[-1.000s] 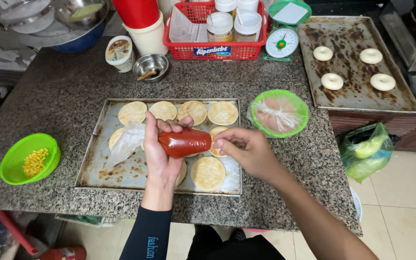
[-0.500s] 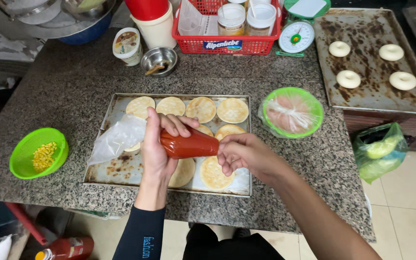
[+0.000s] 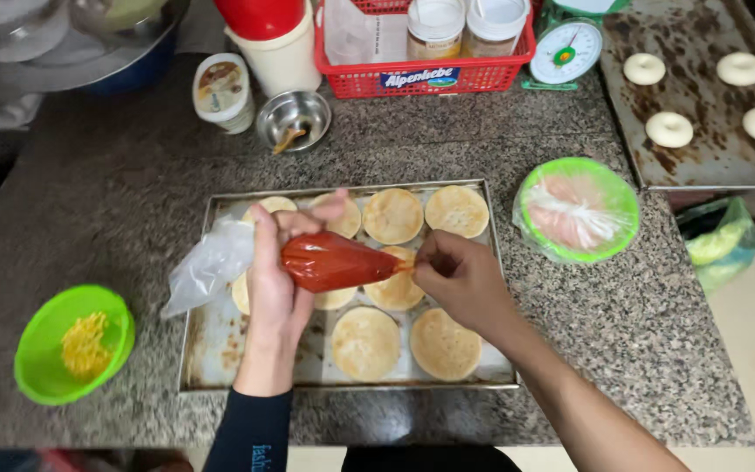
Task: The person arranges small dough rounds onto a baking tray by hand, then uses a piping bag to apply tomato sauce in a spiral pattern onto the center of each round.
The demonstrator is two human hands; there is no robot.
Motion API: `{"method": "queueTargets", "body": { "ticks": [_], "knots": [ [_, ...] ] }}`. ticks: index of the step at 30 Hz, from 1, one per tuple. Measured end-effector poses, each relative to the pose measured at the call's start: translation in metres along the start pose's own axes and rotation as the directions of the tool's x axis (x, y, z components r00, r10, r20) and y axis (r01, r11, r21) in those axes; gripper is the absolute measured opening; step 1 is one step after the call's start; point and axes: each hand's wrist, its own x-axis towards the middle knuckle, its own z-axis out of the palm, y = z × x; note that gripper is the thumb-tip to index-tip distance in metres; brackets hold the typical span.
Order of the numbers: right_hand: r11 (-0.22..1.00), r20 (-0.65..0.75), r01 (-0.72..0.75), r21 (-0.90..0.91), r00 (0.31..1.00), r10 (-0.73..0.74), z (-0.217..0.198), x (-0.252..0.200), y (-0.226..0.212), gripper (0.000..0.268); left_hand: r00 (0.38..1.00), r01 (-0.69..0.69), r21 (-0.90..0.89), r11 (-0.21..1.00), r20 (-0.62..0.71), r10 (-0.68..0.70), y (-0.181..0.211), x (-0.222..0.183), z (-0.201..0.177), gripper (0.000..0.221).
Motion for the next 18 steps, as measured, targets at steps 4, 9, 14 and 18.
{"method": "queueTargets", "body": {
  "ticks": [4,9,14,18],
  "knots": [
    [1.000,-0.079,0.002,-0.030,0.997,-0.004,0.013,0.007,-0.009,0.009,0.994,0.018,-0.321,0.947,-0.100,-0.053,-0.029,0.020,-0.037,0.058],
    [0.973,-0.188,-0.054,-0.225,0.982,0.012,0.020,-0.002,0.006,0.007,0.983,0.098,-0.431,0.897,-0.099,-0.155,-0.053,0.038,-0.048,0.057],
    [0.923,-0.091,-0.227,0.310,0.959,0.267,-0.010,-0.008,0.056,0.023,0.876,0.237,-0.548,0.802,-0.236,-0.421,-0.057,0.052,-0.036,0.054],
    [0.597,-0.115,-0.502,0.626,0.697,0.708,-0.059,-0.004,0.102,0.042,0.886,0.176,-0.609,0.773,-0.245,-0.394,-0.063,0.062,-0.034,0.053]
  ]
}}
